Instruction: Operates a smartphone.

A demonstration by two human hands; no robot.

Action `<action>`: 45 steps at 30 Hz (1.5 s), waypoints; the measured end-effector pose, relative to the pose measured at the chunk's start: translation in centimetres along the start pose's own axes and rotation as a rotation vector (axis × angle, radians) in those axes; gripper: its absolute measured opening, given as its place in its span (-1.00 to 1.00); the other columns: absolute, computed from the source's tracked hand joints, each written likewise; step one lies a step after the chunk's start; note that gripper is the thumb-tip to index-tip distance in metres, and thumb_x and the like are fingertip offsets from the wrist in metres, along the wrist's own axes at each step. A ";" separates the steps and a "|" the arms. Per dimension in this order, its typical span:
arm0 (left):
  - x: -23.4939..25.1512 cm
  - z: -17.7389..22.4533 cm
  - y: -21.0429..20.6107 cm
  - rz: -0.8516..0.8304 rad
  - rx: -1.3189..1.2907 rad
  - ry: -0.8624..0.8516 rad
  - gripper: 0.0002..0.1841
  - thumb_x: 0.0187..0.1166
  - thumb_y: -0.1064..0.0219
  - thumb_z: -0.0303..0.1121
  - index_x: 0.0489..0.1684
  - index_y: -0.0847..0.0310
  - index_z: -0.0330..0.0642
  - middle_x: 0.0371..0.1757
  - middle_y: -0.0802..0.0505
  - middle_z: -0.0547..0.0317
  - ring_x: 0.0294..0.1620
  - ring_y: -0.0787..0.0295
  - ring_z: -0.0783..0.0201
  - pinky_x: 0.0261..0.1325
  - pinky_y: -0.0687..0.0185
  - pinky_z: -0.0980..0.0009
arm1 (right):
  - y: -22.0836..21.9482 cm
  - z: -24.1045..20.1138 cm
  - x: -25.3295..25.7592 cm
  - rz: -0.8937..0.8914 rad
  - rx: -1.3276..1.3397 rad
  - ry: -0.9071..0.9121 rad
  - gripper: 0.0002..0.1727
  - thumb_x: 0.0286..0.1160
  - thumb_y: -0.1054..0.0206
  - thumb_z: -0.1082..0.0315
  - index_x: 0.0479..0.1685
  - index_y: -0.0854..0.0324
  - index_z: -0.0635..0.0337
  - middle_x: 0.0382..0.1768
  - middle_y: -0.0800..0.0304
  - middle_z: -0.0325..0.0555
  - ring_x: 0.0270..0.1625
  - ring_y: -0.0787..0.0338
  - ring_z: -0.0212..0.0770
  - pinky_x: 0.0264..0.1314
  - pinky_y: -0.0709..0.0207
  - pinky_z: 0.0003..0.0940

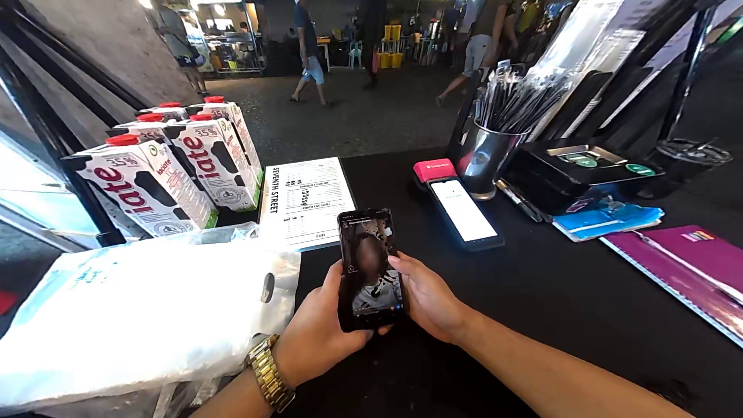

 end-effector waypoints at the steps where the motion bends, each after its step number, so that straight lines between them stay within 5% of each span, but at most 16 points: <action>1: 0.0 0.0 0.0 -0.003 -0.001 0.005 0.12 0.06 -0.75 -0.15 0.73 -0.09 -0.17 0.25 -0.83 0.28 0.31 -0.75 0.50 0.42 -0.71 0.41 | 0.0 0.0 0.0 -0.003 0.002 0.000 -0.43 0.69 0.07 -0.02 0.55 -0.42 0.07 0.25 -0.77 0.06 0.24 -0.82 -0.03 0.04 -0.82 -0.03; 6: 0.1 0.1 -0.1 -0.006 -0.012 0.032 0.12 0.07 -0.74 -0.15 0.74 -0.07 -0.16 0.24 -0.83 0.26 0.31 -0.76 0.48 0.42 -0.71 0.39 | 0.1 -0.2 -0.1 -0.011 -0.007 0.014 -0.40 0.68 0.03 -0.07 0.54 -0.43 0.07 0.23 -0.78 0.05 0.22 -0.84 -0.04 0.02 -0.82 -0.06; 9: 0.1 0.2 -0.2 -0.006 -0.027 0.009 0.12 0.09 -0.74 -0.17 0.74 -0.06 -0.21 0.24 -0.84 0.21 0.31 -0.77 0.46 0.42 -0.72 0.37 | 0.1 -0.2 -0.1 -0.021 0.000 0.026 -0.39 0.69 0.03 -0.08 0.57 -0.42 0.08 0.27 -0.77 0.02 0.28 -0.80 -0.09 0.21 -0.77 -0.09; 13: 0.1 0.3 -0.2 -0.011 -0.036 0.004 0.12 0.09 -0.73 -0.20 0.75 -0.05 -0.23 0.25 -0.84 0.19 0.32 -0.76 0.44 0.44 -0.70 0.35 | 0.1 -0.1 0.0 -0.025 0.010 0.021 -0.41 0.70 0.06 -0.07 0.54 -0.42 0.07 0.26 -0.78 0.04 0.25 -0.82 -0.04 0.07 -0.81 -0.05; 19: 0.2 0.1 -0.3 -0.021 -0.023 0.028 0.12 0.08 -0.73 -0.19 0.75 -0.05 -0.19 0.25 -0.83 0.18 0.33 -0.76 0.42 0.43 -0.71 0.34 | 0.2 -0.3 0.0 -0.028 0.015 0.036 -0.40 0.71 0.07 -0.06 0.57 -0.41 0.10 0.30 -0.75 0.01 0.35 -0.77 -0.10 0.34 -0.71 -0.08; 35: 0.3 -0.2 -0.3 -0.016 -0.016 0.039 0.12 0.06 -0.74 -0.16 0.74 -0.06 -0.14 0.24 -0.83 0.27 0.30 -0.76 0.47 0.40 -0.73 0.37 | 0.1 -0.1 0.3 -0.020 0.019 -0.002 -0.42 0.70 0.07 -0.05 0.52 -0.45 0.08 0.28 -0.76 0.04 0.29 -0.80 -0.05 0.12 -0.79 -0.04; 45: 0.2 0.1 -0.3 -0.047 0.010 0.061 0.14 0.09 -0.72 -0.14 0.77 -0.02 -0.15 0.24 -0.83 0.20 0.31 -0.76 0.43 0.42 -0.70 0.32 | 0.4 0.1 0.0 -0.006 0.001 0.001 -0.40 0.70 0.06 -0.06 0.57 -0.42 0.04 0.29 -0.77 0.04 0.31 -0.80 -0.05 0.21 -0.77 -0.04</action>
Point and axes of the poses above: each hand's wrist, its own x-axis towards the middle knuckle, its own y-axis out of the back of the hand, z = x × y, the point moved 8 cm from there along x, towards the middle knuckle
